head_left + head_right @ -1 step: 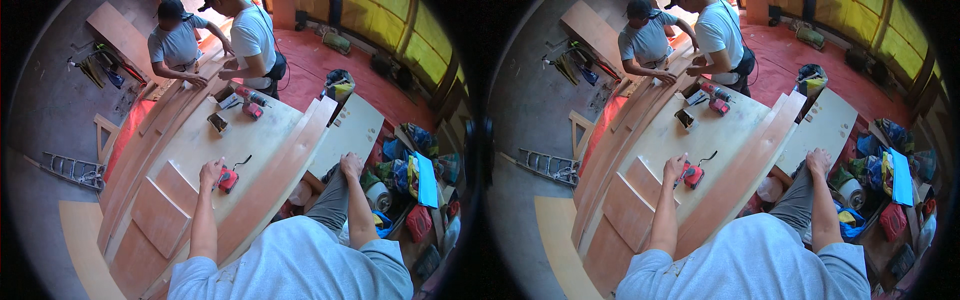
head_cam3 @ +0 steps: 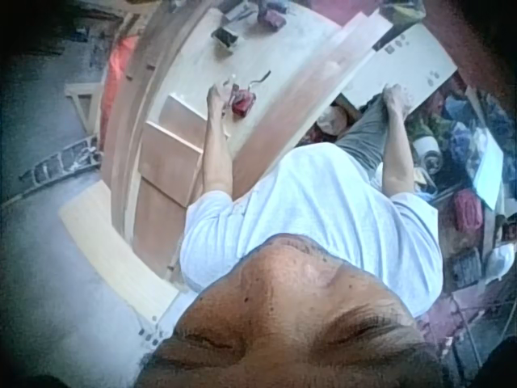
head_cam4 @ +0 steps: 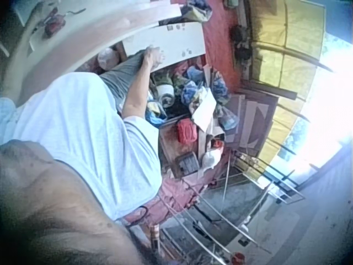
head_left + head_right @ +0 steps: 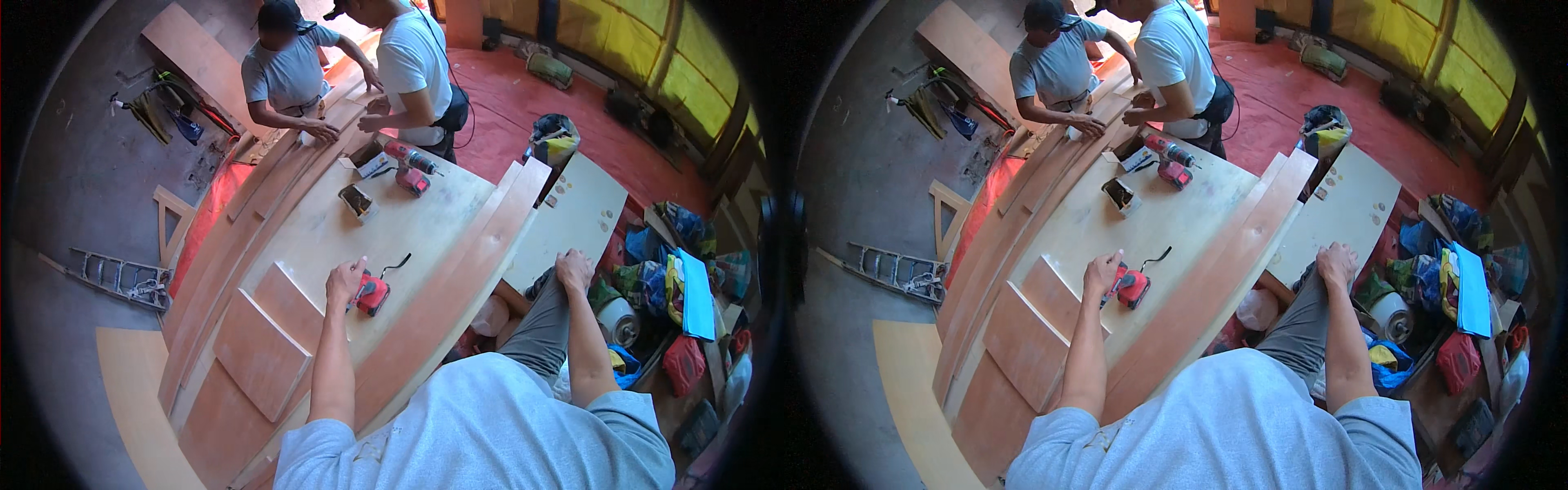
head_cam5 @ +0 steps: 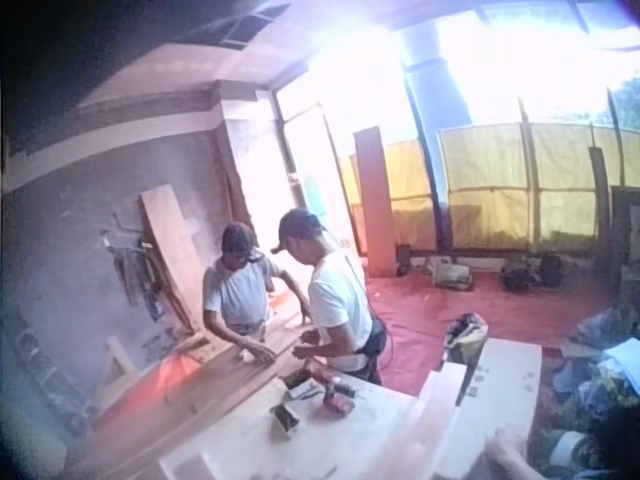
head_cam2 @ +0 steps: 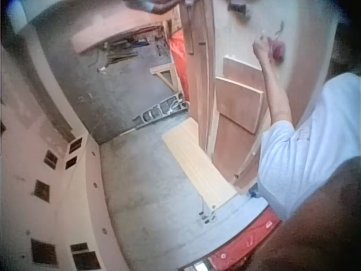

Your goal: The person works with other individuals to assemble and align wooden planks on a work table, moving a small wood block into place and using a pencil to mark a board.

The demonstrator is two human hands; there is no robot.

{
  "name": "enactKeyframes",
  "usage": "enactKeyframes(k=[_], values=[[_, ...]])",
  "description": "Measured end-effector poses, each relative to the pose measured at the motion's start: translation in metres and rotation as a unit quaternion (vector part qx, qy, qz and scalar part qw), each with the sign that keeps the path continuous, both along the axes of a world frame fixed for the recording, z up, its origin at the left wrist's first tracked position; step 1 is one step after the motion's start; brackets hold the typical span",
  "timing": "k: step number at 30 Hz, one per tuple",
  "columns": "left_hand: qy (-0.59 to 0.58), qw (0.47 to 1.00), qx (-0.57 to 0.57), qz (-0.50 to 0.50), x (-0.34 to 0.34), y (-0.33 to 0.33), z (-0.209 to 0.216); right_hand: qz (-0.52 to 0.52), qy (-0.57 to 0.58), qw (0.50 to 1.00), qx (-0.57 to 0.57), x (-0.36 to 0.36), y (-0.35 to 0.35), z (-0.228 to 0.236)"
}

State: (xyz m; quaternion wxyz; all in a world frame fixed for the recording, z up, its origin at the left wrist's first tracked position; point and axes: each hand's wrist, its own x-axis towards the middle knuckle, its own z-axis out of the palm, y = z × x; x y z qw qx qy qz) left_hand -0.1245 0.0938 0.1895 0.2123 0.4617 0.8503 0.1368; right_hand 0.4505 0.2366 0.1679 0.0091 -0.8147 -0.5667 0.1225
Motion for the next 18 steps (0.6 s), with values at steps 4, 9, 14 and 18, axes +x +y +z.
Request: enactKeyframes(k=[4,9,14,18], values=[[0.009,1.000,0.001,0.001,0.0033,-0.0006,0.0046,0.003,-0.006,1.000,-0.007,0.0011,-0.0003,-0.0012],[0.015,1.000,-0.009,0.000,0.0059,0.0002,0.0088,-0.011,-0.006,1.000,0.006,0.0030,-0.0012,-0.0007],[0.011,1.000,-0.013,0.002,0.0061,0.0008,0.0095,-0.013,-0.006,1.000,0.006,0.0062,-0.0029,-0.0020],[-0.004,1.000,-0.012,0.008,0.0057,0.0004,0.0090,-0.013,-0.012,1.000,0.016,0.0093,-0.0037,-0.0072]])
